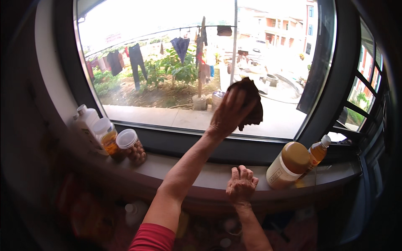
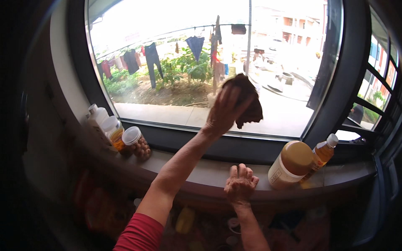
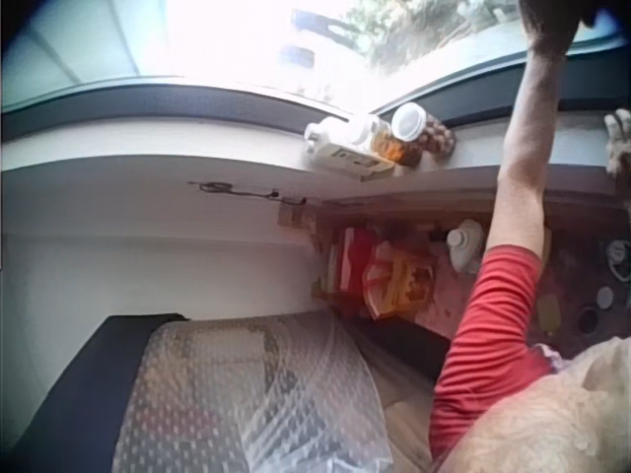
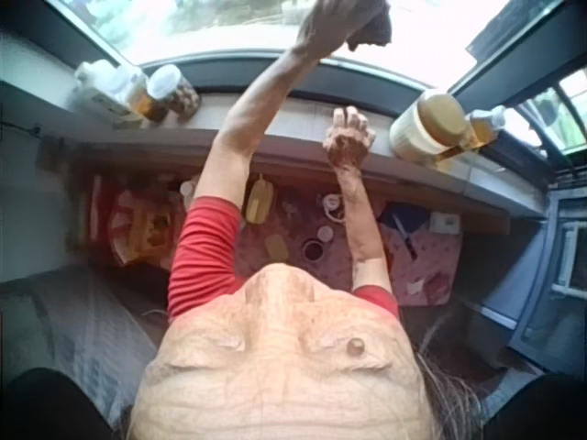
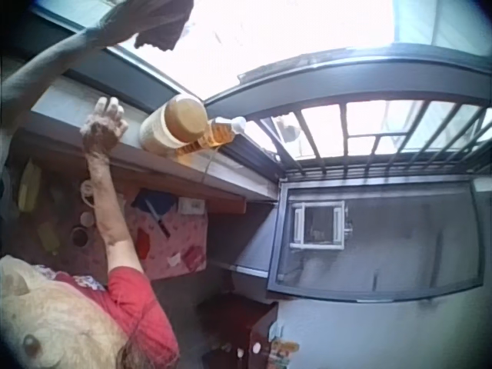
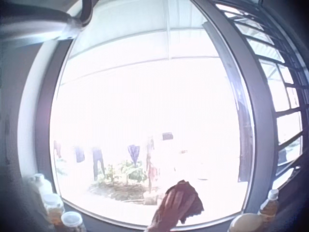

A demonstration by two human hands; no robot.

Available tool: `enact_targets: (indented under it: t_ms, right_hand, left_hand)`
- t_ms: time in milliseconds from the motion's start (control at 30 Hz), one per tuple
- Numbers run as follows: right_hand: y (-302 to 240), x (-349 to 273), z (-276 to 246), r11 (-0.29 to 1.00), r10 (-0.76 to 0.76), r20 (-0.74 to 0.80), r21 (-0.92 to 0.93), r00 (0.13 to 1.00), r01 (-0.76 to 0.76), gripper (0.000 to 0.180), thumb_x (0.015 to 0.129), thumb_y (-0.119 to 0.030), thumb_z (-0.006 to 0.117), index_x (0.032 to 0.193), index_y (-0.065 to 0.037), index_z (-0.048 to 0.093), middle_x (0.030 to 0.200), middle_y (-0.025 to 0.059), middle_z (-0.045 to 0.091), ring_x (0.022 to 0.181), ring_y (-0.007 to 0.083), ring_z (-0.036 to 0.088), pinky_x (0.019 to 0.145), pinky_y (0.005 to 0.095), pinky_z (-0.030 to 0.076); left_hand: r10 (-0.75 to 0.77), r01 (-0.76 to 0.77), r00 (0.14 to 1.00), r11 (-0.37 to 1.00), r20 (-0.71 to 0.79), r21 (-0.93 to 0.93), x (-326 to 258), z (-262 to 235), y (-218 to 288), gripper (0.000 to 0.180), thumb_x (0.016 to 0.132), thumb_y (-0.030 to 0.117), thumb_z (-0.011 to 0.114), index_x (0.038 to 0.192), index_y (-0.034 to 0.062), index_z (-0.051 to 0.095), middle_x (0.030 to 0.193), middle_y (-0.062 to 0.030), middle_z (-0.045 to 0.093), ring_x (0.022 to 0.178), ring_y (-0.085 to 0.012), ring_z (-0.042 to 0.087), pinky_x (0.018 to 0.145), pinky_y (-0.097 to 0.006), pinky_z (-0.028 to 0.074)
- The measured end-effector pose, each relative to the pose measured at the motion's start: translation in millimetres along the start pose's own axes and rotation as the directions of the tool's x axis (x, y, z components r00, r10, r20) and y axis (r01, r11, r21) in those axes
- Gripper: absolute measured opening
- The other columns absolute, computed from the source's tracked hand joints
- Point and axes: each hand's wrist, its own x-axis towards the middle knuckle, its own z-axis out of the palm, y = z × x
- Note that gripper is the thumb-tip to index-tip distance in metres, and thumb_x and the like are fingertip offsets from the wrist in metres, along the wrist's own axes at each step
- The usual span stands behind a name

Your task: The person cleans a window and its sill using a cloth. They wipe the glass panes and the sill, move several bottles and jars aside to reach the surface, and then wipe the sill again. The person also wipes the window frame and applies liquid from a bottle onto the cloth before continuing to wipe.

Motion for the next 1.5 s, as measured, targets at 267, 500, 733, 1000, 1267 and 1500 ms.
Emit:
enact_targets:
  t_ms: [267,500,733,1000,1267,1500]
  right_hand:
    - [4,-1,-6,1.000,0.003,0.030,-0.015,1.000,-0.002,0.032,0.071,-0.015,0.059,0.102,-0.010,0.059,0.116,0.0066,0.052,0.107,0.0241,0.049,0.080,0.0409,0.036]
    - [3,-1,0,1.000,0.006,-0.008,0.010,1.000,-0.005,0.033,0.073,-0.015,0.058,0.105,-0.009,0.061,0.115,0.0072,0.055,0.107,0.0255,0.050,0.082,0.0412,0.036]
    - [3,-1,-3,0.999,0.032,0.006,0.032,0.999,-0.032,0.034,0.073,-0.013,0.057,0.106,-0.009,0.062,0.115,0.0075,0.055,0.107,0.0253,0.050,0.081,0.0414,0.036]
    - [4,-1,-11,0.999,0.032,0.024,0.023,0.999,-0.033,0.026,0.076,-0.015,0.055,0.101,-0.010,0.061,0.114,0.0062,0.055,0.106,0.0249,0.051,0.079,0.0416,0.038]
    - [13,-11,3,0.977,-0.088,-0.135,0.180,0.987,0.112,0.027,0.073,-0.021,0.062,0.097,-0.008,0.062,0.106,0.0055,0.056,0.100,0.0233,0.053,0.079,0.0411,0.039]
    - [18,-52,-38,0.855,-0.271,-0.200,0.400,0.942,0.331,0.029,0.064,-0.021,0.064,0.090,-0.010,0.062,0.101,0.0077,0.056,0.097,0.0272,0.053,0.082,0.0449,0.039]
  left_hand:
    - [-0.015,-0.034,0.975,0.976,0.220,0.216,-62,-48,-59,0.027,0.082,0.023,0.062,0.107,0.0186,0.055,0.124,-0.0106,0.048,0.118,-0.0294,0.044,0.100,-0.041,0.037]
    - [-0.408,0.304,0.859,0.893,0.309,0.333,-94,-134,-136,0.018,0.080,0.011,0.060,0.097,0.0109,0.056,0.105,-0.0107,0.049,0.100,-0.0281,0.051,0.087,-0.038,0.044]
    - [-0.616,0.390,0.639,0.775,0.460,0.497,-155,-216,-138,0.042,0.077,0.016,0.065,0.119,0.0167,0.058,0.112,-0.0131,0.050,0.107,-0.0328,0.047,0.088,-0.047,0.042]
    - [-0.725,0.646,0.489,0.675,0.485,0.357,-153,-202,-126,0.058,0.063,0.019,0.077,0.119,0.0194,0.060,0.119,-0.0172,0.046,0.103,-0.0412,0.051,0.090,-0.048,0.047]
    - [-0.435,0.545,0.751,0.833,0.497,-0.093,-104,-172,-35,0.056,0.057,0.012,0.080,0.110,0.0221,0.063,0.119,-0.0116,0.049,0.107,-0.0363,0.047,0.089,-0.045,0.046]
    - [-0.238,0.472,0.846,0.750,0.476,-0.464,-37,-116,71,0.053,0.059,0.010,0.078,0.109,0.0215,0.061,0.118,-0.0107,0.049,0.110,-0.0361,0.046,0.088,-0.046,0.047]
